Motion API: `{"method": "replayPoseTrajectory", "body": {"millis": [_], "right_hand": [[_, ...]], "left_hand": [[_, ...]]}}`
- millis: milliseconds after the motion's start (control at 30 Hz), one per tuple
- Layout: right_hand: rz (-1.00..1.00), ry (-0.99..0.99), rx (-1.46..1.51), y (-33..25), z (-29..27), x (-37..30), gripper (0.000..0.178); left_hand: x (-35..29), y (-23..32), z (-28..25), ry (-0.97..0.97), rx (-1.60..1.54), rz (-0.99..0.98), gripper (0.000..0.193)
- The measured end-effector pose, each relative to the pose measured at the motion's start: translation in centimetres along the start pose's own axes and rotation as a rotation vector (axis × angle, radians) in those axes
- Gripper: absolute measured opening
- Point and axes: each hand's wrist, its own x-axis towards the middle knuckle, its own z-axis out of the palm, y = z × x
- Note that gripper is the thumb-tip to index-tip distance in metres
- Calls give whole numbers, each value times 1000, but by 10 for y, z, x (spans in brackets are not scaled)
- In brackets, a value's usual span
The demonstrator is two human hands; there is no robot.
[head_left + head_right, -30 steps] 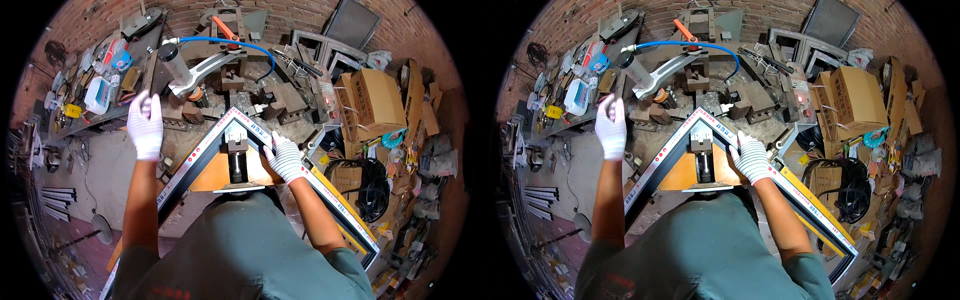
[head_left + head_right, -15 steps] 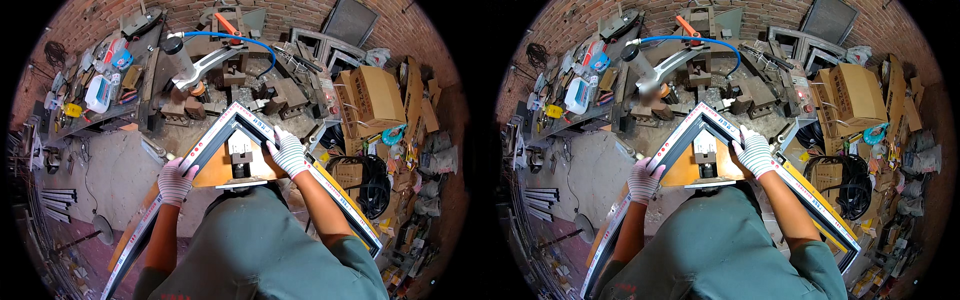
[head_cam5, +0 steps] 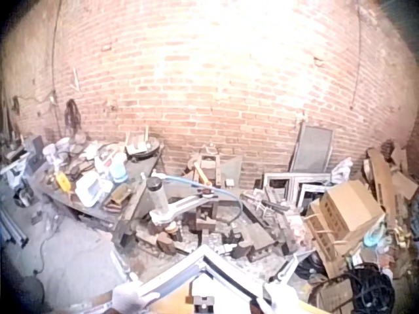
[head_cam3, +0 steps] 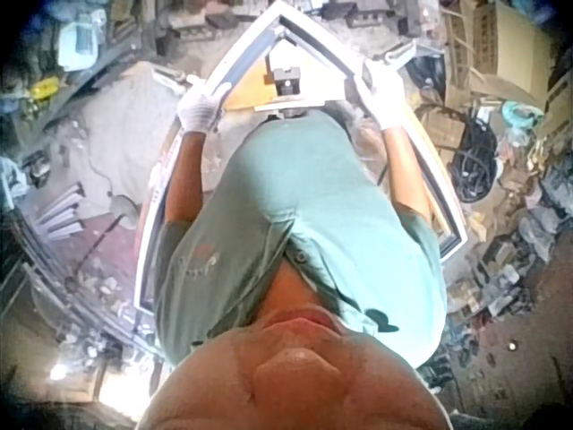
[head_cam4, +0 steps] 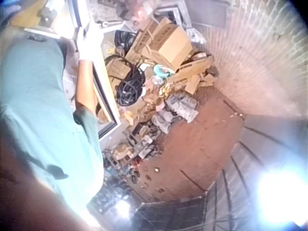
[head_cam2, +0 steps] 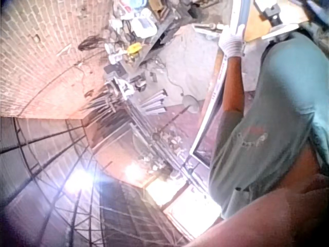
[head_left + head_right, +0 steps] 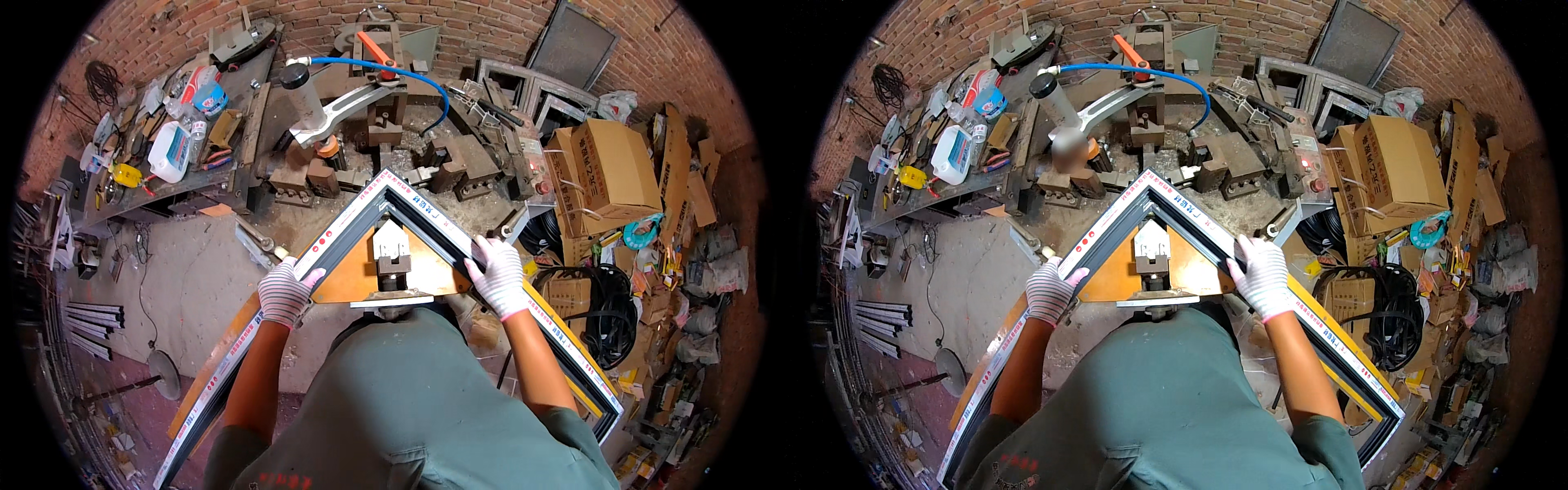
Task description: The person places a metal window frame corner into a hydraulic press, activates the machine by hand to secure the joint, and rotates the large frame to repeat the process on other corners.
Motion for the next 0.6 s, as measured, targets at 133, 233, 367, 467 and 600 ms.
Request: {"method": "replayPoseTrajectory", "body": {"millis": [133,233,367,467,600], "right_hand": [[207,-145,-116,23,-25,-54,52],[284,-231,-172,41,-40,-77,59],[248,-142,-191,34,-62,-81,51],[239,-142,-196,28,-82,-78,50],[147,11,-203,25,-103,-87,48]], "left_hand": [[-4,2,-5,31,5,20,63],[-6,6,-13,18,15,5,63],[-15,21,-39,5,4,-11,63],[-21,25,-53,2,24,0,63],[-35,33,-68,49,-24,21,58]]}}
